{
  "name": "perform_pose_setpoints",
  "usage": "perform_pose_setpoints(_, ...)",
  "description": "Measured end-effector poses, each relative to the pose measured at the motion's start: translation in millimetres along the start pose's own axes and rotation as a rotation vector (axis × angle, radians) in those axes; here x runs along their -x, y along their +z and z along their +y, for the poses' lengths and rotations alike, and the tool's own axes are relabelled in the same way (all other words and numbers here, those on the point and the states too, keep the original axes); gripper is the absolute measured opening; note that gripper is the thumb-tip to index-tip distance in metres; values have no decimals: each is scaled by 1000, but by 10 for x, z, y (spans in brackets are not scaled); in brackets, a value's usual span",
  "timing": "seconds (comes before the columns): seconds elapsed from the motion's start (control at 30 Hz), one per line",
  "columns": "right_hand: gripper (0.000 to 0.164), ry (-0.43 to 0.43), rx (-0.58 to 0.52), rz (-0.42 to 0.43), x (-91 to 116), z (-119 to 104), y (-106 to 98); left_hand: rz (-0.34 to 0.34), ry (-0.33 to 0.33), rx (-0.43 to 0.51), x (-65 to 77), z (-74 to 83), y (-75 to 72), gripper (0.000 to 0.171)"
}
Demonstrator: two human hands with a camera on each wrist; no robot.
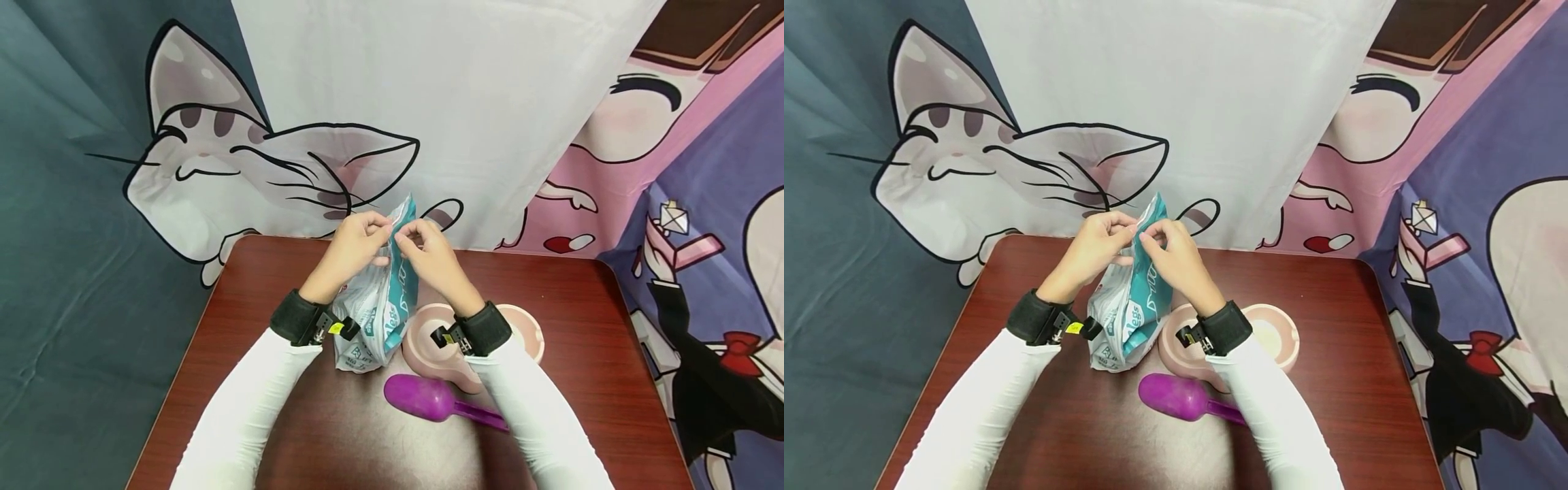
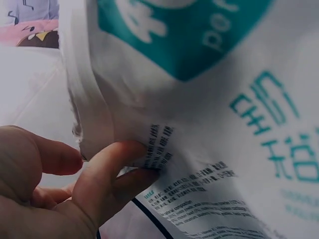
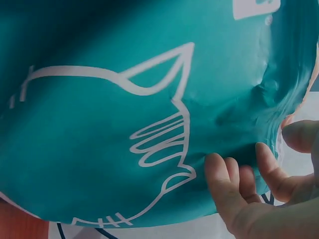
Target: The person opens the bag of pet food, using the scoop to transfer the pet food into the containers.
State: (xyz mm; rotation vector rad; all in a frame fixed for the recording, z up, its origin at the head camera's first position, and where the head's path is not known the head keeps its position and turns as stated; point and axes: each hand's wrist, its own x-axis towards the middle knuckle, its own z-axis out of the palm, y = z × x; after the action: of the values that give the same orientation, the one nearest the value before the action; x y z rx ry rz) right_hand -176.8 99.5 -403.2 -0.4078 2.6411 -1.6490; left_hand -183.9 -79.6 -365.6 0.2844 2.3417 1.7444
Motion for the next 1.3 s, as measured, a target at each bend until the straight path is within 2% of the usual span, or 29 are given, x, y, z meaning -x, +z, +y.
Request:
perform_pose_setpoints(0.3, 31, 118, -60, -63, -129, -62, -46, 36, 9, -54, -14, 0, 3, 24)
perform_pose_setpoints(0.57, 34, 176, -84, -90, -153, -97, -88, 18, 5, -85, -21, 5, 4, 23)
perform_pose_setpoints(0.87, 28, 213, -87, -125, -171, -113, -97, -30, -28, -5, -13, 7, -33, 19)
perform_pose_setpoints(1.03, 21, 239, -111, -135, -218, -127, -113, -24, -28, 11, -24, 14, -3, 20)
perform_pose_setpoints(1.17, 19, 255, -132, -154, -239, -151, -145, -6, -6, -14, -23, 3, 10, 20)
perform_pose_setpoints(1.3, 17, 256, -161, -166, -241, -159, -172, -18, 33, -30, -24, -17, 13, 15)
